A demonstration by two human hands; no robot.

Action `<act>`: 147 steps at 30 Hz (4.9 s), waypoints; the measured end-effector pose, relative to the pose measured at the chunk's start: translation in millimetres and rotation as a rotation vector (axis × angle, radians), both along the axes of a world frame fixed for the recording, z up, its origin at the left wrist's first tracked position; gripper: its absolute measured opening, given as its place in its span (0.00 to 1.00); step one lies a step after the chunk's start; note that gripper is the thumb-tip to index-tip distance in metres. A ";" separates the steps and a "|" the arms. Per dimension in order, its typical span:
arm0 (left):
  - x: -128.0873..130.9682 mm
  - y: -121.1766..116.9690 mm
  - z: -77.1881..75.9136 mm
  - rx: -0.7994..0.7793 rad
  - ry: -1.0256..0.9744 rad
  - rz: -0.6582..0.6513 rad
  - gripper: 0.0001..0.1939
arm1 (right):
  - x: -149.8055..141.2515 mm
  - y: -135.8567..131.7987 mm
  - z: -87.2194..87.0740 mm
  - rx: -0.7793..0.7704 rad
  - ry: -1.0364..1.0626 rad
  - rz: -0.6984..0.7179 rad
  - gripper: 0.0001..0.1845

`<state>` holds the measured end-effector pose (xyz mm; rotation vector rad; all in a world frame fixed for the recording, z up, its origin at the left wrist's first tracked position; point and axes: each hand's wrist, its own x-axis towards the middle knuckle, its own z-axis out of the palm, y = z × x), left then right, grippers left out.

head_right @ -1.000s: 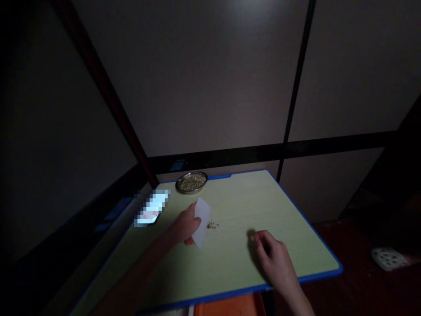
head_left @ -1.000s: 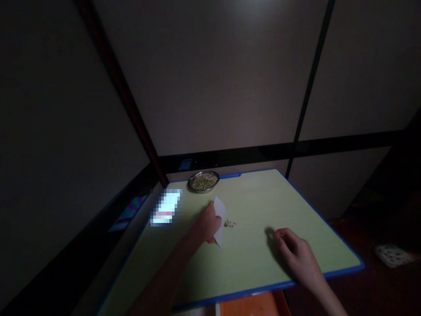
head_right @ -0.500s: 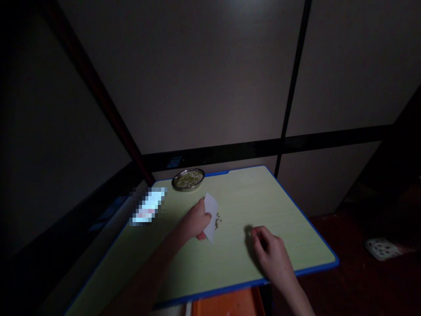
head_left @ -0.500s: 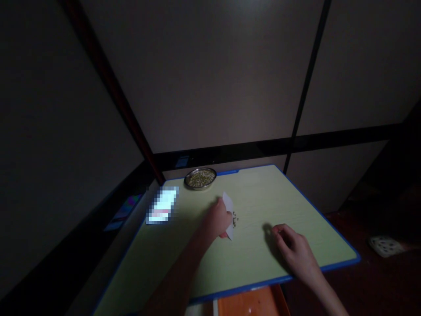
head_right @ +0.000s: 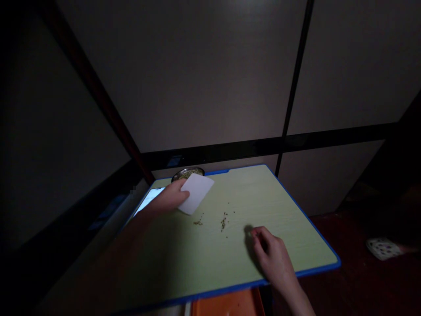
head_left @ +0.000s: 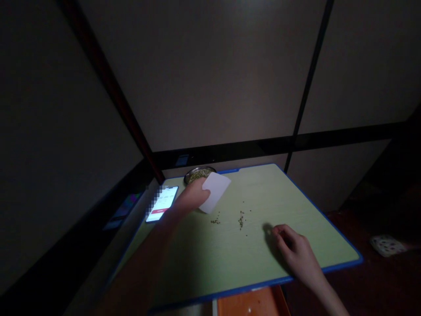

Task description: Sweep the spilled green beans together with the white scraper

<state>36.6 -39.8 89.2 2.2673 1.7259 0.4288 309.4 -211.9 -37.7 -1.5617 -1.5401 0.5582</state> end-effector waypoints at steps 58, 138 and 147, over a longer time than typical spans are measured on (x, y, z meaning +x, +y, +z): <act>-6.0 -53.5 -37.6 0.128 0.436 -0.200 0.15 | 3.2 1.1 1.7 0.020 -0.037 0.016 0.21; -39.0 -79.7 -43.3 0.448 0.357 -0.567 0.08 | 3.1 1.4 -0.9 0.018 0.017 -0.001 0.19; -40.1 -83.5 -46.2 0.412 0.387 -0.566 0.07 | 5.4 3.3 -4.4 0.008 -0.002 -0.013 0.19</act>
